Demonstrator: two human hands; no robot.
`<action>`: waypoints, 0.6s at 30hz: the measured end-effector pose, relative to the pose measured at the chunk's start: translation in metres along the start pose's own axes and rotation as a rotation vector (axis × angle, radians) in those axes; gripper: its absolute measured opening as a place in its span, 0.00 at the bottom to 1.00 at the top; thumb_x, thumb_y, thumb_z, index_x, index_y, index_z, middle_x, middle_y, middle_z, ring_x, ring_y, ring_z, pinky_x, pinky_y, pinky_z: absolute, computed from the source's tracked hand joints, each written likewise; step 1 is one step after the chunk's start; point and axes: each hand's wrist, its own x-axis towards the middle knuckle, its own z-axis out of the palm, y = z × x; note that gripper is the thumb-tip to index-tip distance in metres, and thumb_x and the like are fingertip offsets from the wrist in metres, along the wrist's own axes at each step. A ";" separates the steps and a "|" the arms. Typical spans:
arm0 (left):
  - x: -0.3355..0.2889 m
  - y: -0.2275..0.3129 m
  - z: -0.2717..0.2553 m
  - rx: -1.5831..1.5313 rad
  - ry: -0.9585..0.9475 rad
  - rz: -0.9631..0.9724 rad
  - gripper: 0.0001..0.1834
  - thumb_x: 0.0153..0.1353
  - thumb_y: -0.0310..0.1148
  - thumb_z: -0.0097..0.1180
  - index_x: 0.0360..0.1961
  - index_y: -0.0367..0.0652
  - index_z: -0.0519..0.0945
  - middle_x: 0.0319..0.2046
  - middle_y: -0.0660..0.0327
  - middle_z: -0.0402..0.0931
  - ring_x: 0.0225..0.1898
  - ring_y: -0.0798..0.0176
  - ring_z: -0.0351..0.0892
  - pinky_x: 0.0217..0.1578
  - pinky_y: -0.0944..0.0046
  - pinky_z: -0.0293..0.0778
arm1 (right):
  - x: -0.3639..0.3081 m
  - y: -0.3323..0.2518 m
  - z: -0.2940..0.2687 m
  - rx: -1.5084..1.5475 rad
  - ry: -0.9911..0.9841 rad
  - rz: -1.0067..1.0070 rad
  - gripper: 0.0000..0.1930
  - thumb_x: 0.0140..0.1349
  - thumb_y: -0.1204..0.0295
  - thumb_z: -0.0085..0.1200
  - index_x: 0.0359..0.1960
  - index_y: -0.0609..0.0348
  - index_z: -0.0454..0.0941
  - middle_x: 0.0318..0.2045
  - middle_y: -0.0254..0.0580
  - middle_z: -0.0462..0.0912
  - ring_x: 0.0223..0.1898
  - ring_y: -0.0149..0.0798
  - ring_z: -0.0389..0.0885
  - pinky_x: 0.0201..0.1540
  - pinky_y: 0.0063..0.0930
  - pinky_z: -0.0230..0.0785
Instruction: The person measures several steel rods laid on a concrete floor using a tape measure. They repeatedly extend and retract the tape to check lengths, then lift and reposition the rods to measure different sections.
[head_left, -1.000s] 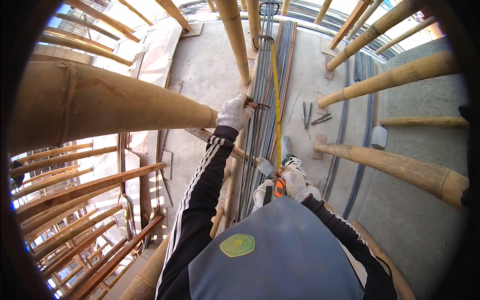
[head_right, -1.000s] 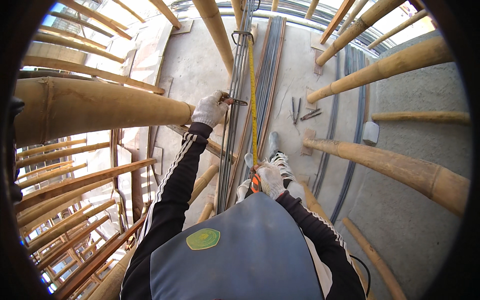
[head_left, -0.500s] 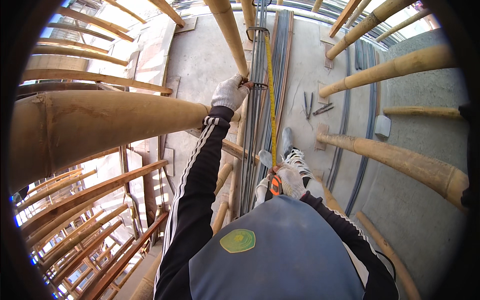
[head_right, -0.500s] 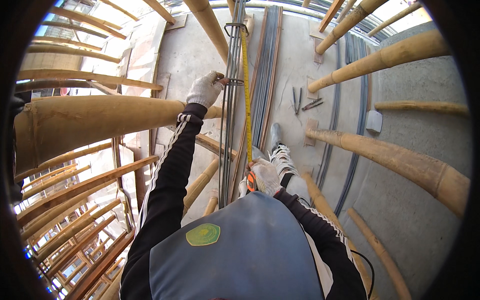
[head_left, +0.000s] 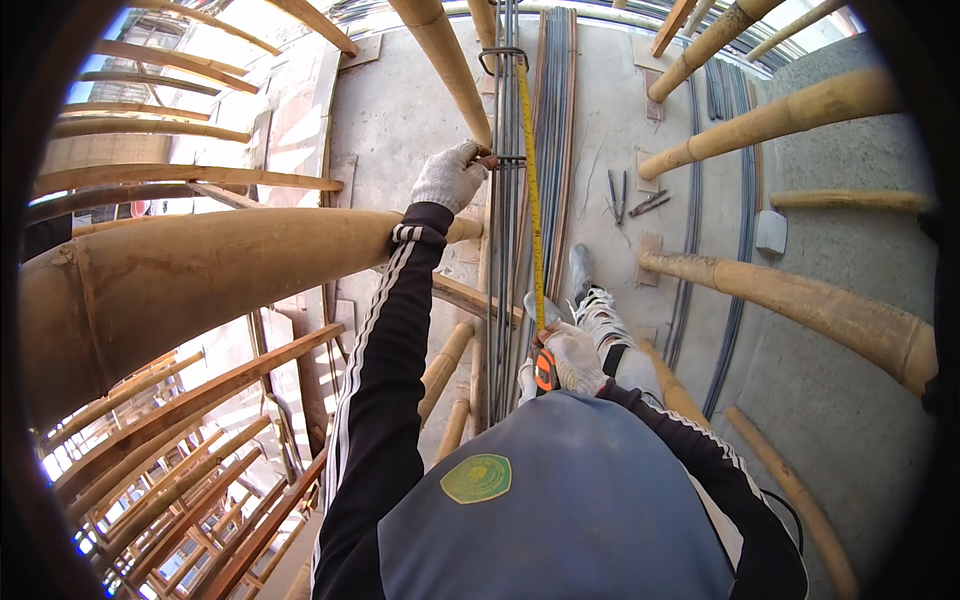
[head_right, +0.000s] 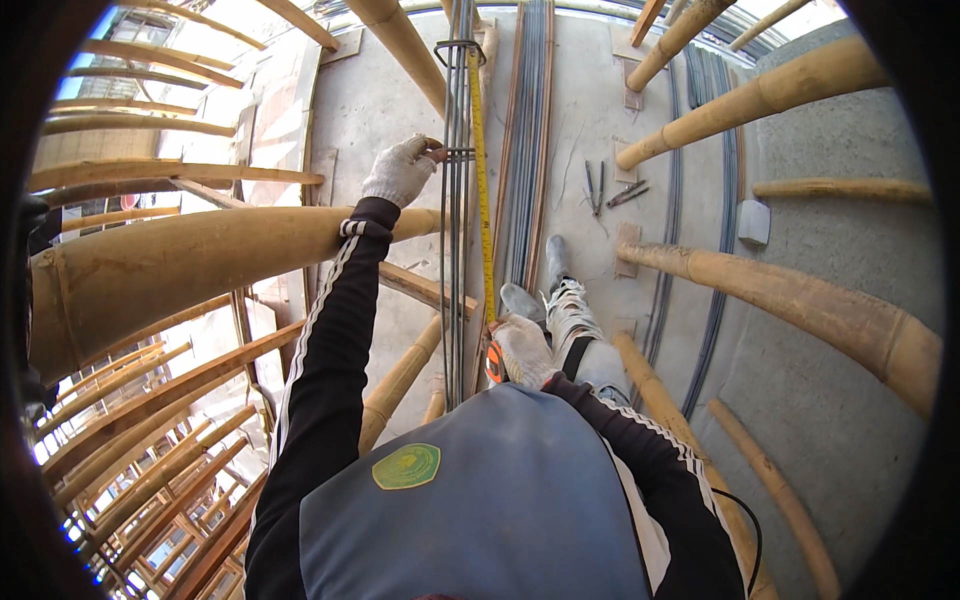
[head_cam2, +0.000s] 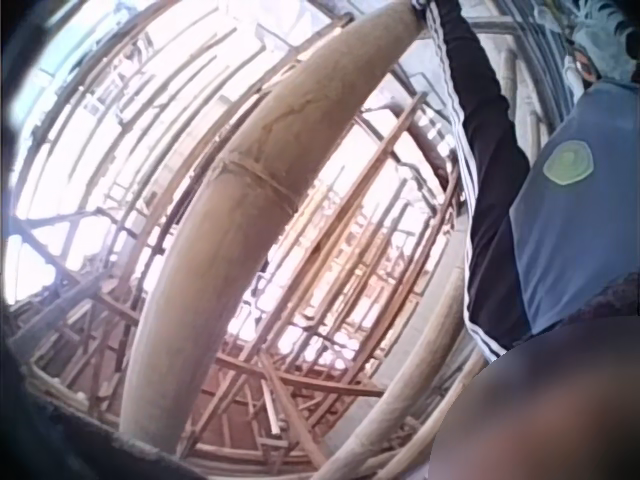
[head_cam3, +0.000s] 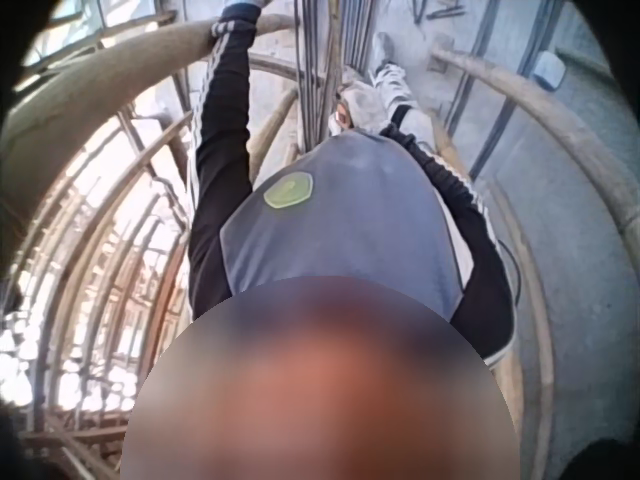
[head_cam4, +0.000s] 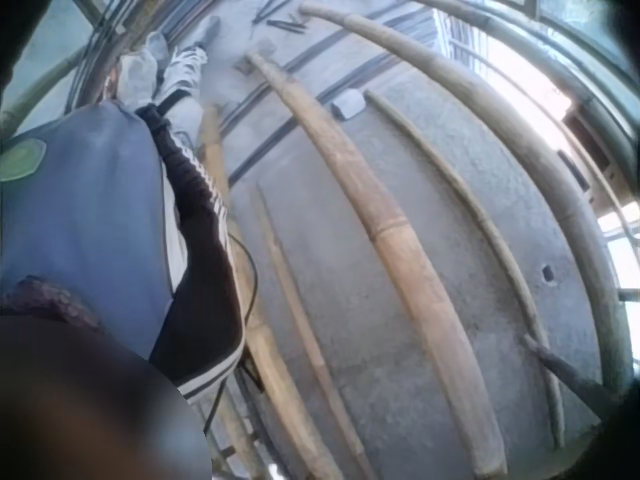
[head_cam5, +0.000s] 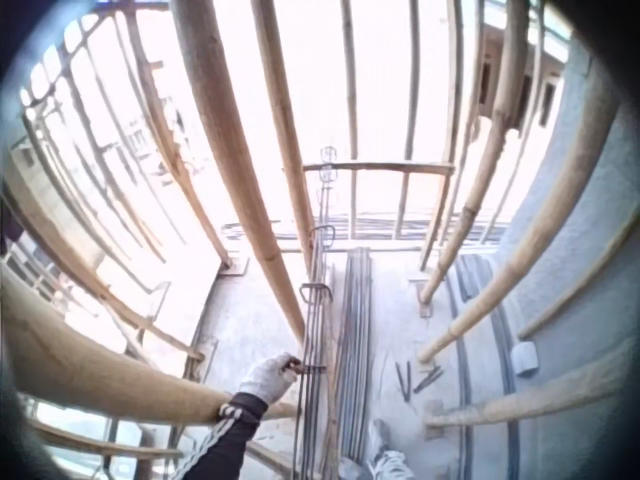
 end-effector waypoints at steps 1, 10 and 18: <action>0.000 0.000 -0.001 0.002 -0.010 0.011 0.17 0.71 0.47 0.61 0.51 0.50 0.87 0.40 0.49 0.88 0.45 0.45 0.87 0.48 0.49 0.81 | 0.001 0.000 0.000 -0.048 -0.003 -0.029 0.05 0.73 0.72 0.55 0.40 0.59 0.80 0.28 0.33 0.79 0.25 0.32 0.79 0.28 0.29 0.75; 0.001 -0.003 -0.007 0.111 -0.067 0.118 0.11 0.72 0.36 0.59 0.51 0.47 0.85 0.42 0.49 0.87 0.46 0.46 0.87 0.49 0.53 0.80 | 0.010 0.016 0.002 0.007 -0.063 -0.054 0.10 0.75 0.68 0.55 0.44 0.64 0.78 0.28 0.41 0.83 0.24 0.35 0.83 0.26 0.31 0.79; 0.006 -0.016 -0.006 0.255 -0.010 0.350 0.09 0.70 0.32 0.59 0.48 0.45 0.84 0.42 0.50 0.86 0.46 0.44 0.86 0.48 0.49 0.81 | 0.017 0.018 0.003 0.008 -0.043 -0.034 0.10 0.75 0.67 0.55 0.43 0.63 0.78 0.27 0.41 0.83 0.23 0.37 0.83 0.24 0.32 0.79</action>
